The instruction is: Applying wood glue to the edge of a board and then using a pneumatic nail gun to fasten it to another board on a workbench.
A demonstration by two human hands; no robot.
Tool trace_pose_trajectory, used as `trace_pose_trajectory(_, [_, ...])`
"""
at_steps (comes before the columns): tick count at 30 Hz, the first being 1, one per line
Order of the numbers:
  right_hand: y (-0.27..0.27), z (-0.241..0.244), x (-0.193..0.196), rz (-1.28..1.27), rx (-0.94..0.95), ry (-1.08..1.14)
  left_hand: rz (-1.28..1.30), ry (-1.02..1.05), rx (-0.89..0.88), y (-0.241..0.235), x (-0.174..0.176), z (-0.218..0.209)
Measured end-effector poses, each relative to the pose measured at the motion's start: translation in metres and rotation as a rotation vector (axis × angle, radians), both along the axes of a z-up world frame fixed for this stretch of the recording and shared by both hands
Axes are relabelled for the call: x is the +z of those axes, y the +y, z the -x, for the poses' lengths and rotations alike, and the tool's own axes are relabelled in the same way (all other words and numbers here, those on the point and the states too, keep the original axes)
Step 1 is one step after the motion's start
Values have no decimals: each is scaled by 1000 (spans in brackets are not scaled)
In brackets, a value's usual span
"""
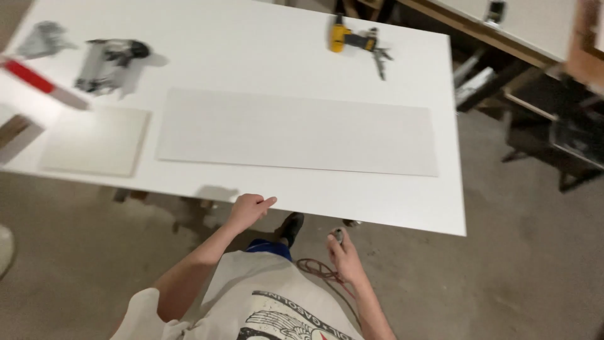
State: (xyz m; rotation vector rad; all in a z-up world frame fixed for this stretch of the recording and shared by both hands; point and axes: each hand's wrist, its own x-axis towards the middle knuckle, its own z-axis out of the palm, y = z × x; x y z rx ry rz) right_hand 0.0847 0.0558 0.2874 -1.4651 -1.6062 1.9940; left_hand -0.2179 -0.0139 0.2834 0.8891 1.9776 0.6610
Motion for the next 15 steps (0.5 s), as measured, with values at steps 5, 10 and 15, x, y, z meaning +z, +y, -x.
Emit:
trace_pose_trajectory(5, [-30, 74, 0, -112, 32, 431, 1, 43, 180, -85, 8, 63])
trace_pose_trajectory(10, [-48, 145, 17, -191, 96, 466, -77, 116, 240, -113, 3, 172])
trace_pose_trajectory(15, [-71, 217, 16, -309, 375, 258, 21, 289, 305, -86, -11, 332])
